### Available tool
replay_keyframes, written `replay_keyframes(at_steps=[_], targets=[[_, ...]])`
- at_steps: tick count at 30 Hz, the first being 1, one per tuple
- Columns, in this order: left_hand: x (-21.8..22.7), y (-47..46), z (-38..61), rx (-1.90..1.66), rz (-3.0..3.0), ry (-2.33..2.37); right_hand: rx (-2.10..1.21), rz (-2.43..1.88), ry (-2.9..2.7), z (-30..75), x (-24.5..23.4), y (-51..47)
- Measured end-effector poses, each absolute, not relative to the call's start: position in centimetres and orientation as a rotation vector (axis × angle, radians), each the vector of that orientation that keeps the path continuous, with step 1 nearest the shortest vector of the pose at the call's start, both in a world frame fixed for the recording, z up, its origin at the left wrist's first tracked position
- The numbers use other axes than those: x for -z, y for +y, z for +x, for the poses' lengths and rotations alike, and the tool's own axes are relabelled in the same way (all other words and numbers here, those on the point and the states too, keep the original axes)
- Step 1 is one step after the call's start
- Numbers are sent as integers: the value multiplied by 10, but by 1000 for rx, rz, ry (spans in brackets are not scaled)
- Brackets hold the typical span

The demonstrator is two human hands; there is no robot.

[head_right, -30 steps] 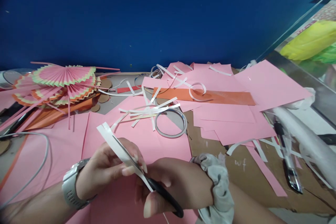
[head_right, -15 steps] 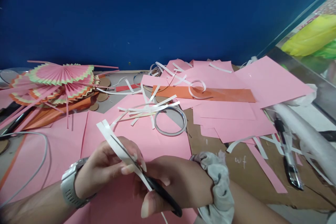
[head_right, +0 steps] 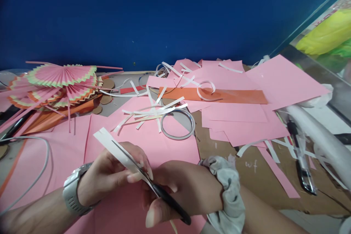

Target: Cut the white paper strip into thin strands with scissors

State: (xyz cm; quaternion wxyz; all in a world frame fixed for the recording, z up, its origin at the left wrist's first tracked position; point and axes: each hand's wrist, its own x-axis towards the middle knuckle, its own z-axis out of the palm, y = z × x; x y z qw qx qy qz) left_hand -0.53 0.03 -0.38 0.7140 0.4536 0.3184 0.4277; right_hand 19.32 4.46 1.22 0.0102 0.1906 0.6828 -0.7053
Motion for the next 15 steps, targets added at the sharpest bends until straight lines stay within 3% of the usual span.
replay_keyframes(at_steps=[15], targets=[[2, -3, -6, -935, 999, 650, 2387, 648, 2088, 196, -20, 40]])
